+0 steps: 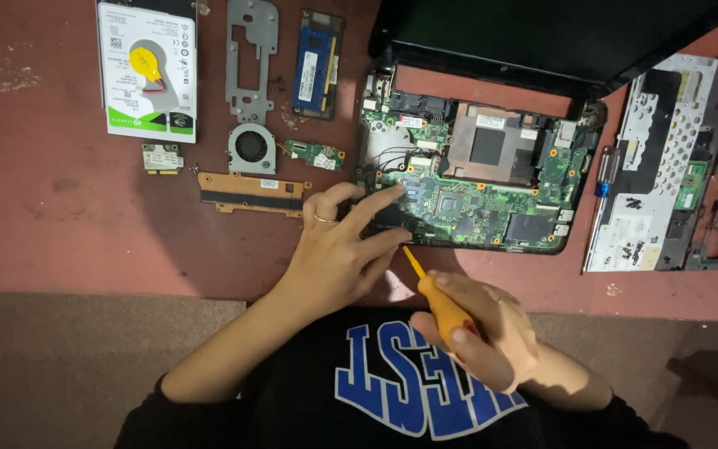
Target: Disassembling a laptop and manipulating its internal components using a screwdriver
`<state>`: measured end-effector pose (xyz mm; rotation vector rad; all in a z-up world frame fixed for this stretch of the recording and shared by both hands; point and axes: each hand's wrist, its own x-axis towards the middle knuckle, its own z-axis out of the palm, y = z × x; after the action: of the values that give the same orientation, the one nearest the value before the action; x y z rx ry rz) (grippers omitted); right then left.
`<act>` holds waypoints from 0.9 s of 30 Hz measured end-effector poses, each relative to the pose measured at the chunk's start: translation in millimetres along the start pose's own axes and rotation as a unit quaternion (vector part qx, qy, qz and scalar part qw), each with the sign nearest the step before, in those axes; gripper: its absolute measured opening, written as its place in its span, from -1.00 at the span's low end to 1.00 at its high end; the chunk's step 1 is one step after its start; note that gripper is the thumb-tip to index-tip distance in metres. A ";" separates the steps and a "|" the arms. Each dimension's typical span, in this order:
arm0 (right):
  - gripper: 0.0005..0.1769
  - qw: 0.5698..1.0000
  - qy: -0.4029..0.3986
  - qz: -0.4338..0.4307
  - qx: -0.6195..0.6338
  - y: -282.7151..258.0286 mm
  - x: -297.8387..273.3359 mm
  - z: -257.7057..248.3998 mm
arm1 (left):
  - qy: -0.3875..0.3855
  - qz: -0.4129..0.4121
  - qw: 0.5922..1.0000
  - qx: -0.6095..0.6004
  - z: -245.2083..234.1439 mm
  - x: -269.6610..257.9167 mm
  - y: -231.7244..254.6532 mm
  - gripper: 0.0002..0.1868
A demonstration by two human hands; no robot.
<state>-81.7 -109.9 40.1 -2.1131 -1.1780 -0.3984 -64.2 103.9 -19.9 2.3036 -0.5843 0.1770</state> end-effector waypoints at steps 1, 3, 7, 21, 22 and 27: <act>-0.35 1.000 0.000 0.000 0.000 -2.9 -1.4 0.2 | 0.000 0.000 1.000 0.000 -0.5 0.1 0.5 -0.89; -0.30 0.999 0.005 0.033 -0.041 -8.4 -4.3 0.3 | 0.000 -0.005 1.000 0.000 -1.0 0.6 1.6 -0.89; -0.31 0.993 0.048 0.013 -0.108 -2.9 2.0 5.0 | 0.000 -0.004 1.000 0.004 -1.6 1.5 2.8 -0.90; -0.78 0.983 -0.008 0.162 0.081 16.9 20.1 -14.7 | 0.017 0.023 0.999 0.038 4.7 5.0 -3.5 -0.91; -0.78 0.984 -0.006 0.161 0.081 19.7 18.5 -20.7 | 0.017 0.024 0.999 0.039 1.9 6.8 -4.2 -0.91; -0.83 0.965 -0.087 0.160 0.189 21.2 38.8 -45.3 | -0.034 0.059 0.997 0.022 -4.6 13.8 -7.5 -0.89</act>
<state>-40.2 -124.2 85.7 -1.9751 -0.8974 0.1540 -48.4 106.8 -17.3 2.3269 -0.7583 0.1687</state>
